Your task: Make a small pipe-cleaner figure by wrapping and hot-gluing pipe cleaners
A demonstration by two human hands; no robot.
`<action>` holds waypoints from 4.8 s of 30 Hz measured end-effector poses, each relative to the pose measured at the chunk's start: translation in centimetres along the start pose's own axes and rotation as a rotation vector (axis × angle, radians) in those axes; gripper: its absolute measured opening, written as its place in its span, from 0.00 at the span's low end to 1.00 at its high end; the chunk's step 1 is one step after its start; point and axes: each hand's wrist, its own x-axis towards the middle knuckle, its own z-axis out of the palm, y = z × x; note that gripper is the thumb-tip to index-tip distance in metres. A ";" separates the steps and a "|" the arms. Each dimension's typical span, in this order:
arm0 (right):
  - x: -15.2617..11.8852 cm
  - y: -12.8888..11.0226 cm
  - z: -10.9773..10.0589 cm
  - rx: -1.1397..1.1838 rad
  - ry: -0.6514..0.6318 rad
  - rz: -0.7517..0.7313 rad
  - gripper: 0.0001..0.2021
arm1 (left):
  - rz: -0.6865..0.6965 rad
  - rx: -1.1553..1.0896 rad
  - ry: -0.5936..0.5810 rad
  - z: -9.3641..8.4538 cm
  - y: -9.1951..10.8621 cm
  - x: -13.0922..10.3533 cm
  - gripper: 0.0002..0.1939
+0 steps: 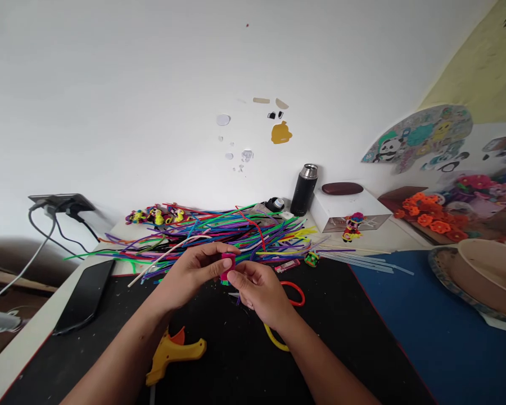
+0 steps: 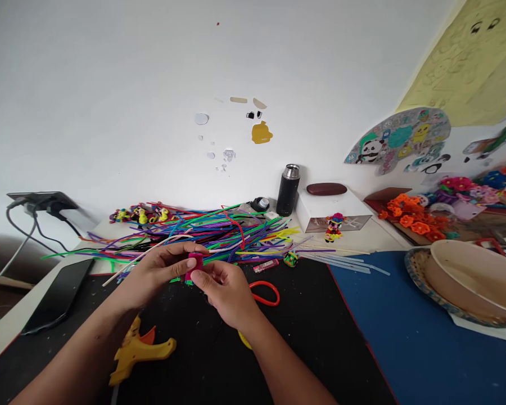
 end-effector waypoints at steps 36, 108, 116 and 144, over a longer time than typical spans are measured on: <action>-0.3 -0.5 -0.1 -0.143 0.199 -0.180 0.25 | -0.035 -0.142 0.108 0.1 -1.0 0.3 0.22; 0.1 -0.2 -0.2 0.185 0.022 -0.067 0.24 | 0.411 0.159 0.141 1.1 -1.5 -0.4 0.25; 0.0 -0.4 0.0 0.309 -0.046 -0.047 0.24 | 0.385 -0.057 0.114 1.7 -1.5 -0.5 0.26; 0.0 -0.6 0.5 0.292 0.030 -0.013 0.24 | 0.481 0.354 0.119 0.8 -1.0 -0.9 0.23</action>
